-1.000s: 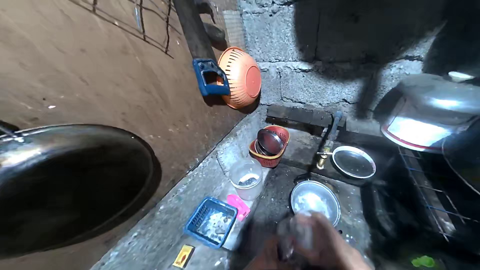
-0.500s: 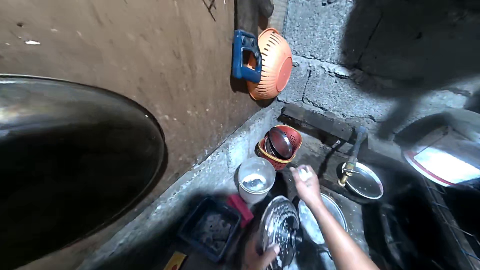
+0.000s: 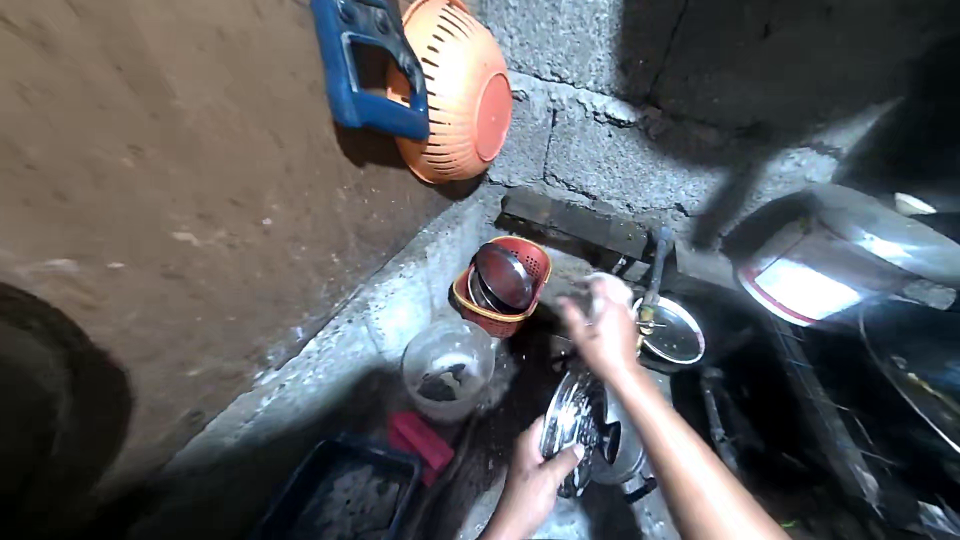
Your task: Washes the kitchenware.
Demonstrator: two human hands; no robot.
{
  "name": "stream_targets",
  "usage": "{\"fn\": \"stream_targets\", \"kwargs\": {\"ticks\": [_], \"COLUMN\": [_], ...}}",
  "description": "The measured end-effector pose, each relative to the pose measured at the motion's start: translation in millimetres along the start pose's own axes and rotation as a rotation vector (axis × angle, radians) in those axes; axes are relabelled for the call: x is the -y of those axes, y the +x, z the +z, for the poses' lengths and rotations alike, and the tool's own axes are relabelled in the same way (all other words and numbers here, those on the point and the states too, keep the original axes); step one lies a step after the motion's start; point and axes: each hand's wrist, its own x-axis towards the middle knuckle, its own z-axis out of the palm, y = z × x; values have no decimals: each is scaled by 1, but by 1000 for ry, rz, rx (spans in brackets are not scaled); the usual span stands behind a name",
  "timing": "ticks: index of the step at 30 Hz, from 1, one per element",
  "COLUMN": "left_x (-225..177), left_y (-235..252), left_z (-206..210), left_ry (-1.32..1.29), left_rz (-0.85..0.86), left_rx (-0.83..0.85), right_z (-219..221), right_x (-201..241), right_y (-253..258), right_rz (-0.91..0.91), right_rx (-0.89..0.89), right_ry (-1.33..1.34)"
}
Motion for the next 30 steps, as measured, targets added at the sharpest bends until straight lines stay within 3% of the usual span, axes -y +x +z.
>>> {"fn": "stream_targets", "kwargs": {"ticks": [2, 4, 6, 8, 12, 15, 18, 22, 30], "left_x": [12, 25, 36, 45, 58, 57, 62, 68, 72], "left_y": [29, 52, 70, 81, 91, 97, 100, 98, 106], "left_z": [18, 38, 56, 70, 76, 74, 72, 80, 79], "left_ry": [-28, -27, 4, 38, 94, 106, 122, 135, 156], "left_rz": [14, 8, 2, -3, -27, -72, -78, -38, -43], "left_rx": [66, 121, 157, 161, 166, 189, 174, 154, 168], "right_z": [-24, -28, -17, -10, -6, -10, -20, -1, -7], "right_x": [-41, -68, -78, -73, -75, -93, -72, -54, -57], "right_y": [5, 8, 8, 13, 17, 8, 5, 14, 27], "right_rz": [271, 546, 710, 788, 812, 764, 804, 925, 903], "right_rx": [-140, -116, -89, -81, -8, -95, -140, -279, -101], "right_ry": [-15, 148, 403, 489, 373, 614, 759, 635, 387]}}
